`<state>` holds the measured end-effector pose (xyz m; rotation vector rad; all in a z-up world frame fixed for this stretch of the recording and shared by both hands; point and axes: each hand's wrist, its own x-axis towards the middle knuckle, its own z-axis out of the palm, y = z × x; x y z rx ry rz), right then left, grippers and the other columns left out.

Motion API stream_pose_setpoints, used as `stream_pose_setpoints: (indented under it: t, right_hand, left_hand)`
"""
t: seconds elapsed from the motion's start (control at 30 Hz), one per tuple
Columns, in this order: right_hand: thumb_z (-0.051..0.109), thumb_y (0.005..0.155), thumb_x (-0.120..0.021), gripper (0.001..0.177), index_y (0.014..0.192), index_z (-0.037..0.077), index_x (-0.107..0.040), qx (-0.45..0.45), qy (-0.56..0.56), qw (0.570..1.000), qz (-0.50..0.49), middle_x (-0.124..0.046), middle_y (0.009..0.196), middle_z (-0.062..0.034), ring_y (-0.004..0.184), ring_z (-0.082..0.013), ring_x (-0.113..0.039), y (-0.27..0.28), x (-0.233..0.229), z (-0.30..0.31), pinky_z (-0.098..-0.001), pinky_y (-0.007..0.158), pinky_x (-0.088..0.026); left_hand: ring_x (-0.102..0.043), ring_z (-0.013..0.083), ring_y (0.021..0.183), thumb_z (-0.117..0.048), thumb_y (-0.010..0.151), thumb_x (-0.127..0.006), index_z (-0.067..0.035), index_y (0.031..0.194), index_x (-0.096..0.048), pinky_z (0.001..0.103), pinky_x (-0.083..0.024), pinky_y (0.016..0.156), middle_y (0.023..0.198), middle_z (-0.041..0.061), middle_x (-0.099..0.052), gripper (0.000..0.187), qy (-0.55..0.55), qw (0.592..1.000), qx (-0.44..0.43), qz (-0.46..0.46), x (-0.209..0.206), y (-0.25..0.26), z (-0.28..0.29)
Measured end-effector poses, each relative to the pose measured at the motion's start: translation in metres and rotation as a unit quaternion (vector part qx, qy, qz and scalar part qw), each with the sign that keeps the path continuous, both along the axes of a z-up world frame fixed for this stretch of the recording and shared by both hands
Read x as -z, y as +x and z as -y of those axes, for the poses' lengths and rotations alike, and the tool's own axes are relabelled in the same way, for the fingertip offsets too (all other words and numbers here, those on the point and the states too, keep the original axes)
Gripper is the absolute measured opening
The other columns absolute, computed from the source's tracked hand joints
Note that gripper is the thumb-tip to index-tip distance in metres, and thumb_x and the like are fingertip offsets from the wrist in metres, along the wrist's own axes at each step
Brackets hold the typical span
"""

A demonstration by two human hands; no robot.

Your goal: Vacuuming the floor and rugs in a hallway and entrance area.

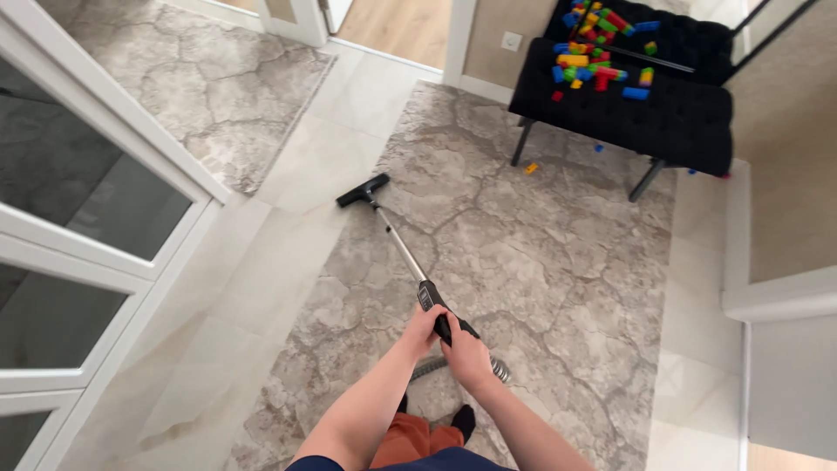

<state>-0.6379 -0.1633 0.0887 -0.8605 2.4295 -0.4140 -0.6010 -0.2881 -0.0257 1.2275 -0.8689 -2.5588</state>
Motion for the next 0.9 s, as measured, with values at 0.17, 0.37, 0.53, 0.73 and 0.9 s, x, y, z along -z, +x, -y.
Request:
stream_pose_setpoints:
  t: [0.17,0.37,0.53,0.73,0.9]
  right_hand:
    - [0.031,0.091,-0.065,0.057,0.141,0.015,-0.042,0.122,-0.057,0.99,0.037,-0.073,0.094,-0.0207,0.088,-0.0441,-0.07,-0.023,0.015,-0.065,-0.0554,0.075,-0.054]
    - [0.029,0.085,-0.068,0.029,0.103,0.006,-0.066,0.216,-0.042,0.958,0.183,-0.073,0.087,-0.0223,0.085,-0.0411,-0.073,-0.057,0.018,-0.123,-0.0506,0.075,-0.056]
    - [0.023,0.077,-0.071,0.025,0.087,0.0,-0.071,0.22,-0.118,0.959,0.132,-0.071,0.077,-0.0203,0.077,-0.0377,-0.07,-0.063,0.027,-0.147,-0.0454,0.07,-0.054]
    - [0.023,0.075,-0.069,0.025,0.09,0.004,-0.074,0.296,-0.206,0.924,0.127,-0.071,0.069,-0.0196,0.064,-0.0343,-0.072,-0.1,-0.006,-0.145,-0.0408,0.063,-0.055]
    - [0.025,0.078,-0.071,0.026,0.091,0.002,-0.071,0.335,-0.189,0.919,0.089,-0.067,0.066,-0.0201,0.062,-0.0371,-0.069,-0.165,0.028,-0.074,-0.0447,0.059,-0.052]
  left_hand:
    - [-0.062,0.019,0.076,-0.01,0.078,-0.072,-0.015,0.119,-0.049,0.035,-0.051,0.058,0.087,0.005,-0.06,0.047,-0.055,0.996,0.072,0.027,-0.016,-0.057,-0.063]
    - [-0.059,0.0195,0.065,-0.004,0.07,-0.074,-0.011,0.11,-0.049,0.038,-0.048,0.054,0.078,0.005,-0.057,0.047,-0.073,0.99,0.082,0.092,0.034,-0.09,-0.118]
    - [-0.056,0.0224,0.053,-0.003,0.069,-0.072,-0.001,0.081,-0.061,0.037,-0.044,0.049,0.063,0.008,-0.056,0.017,-0.008,0.993,0.077,0.085,0.026,-0.131,-0.118]
    - [-0.06,0.0238,0.051,0.001,0.066,-0.067,0.003,0.066,-0.064,0.036,-0.045,0.049,0.06,0.012,-0.061,0.004,-0.055,0.994,0.079,0.055,-0.016,-0.181,-0.117]
    - [-0.059,0.0225,0.051,-0.001,0.067,-0.066,0.002,0.066,-0.061,0.036,-0.045,0.049,0.06,0.011,-0.061,0.006,-0.102,0.986,0.128,0.03,0.006,-0.262,-0.051]
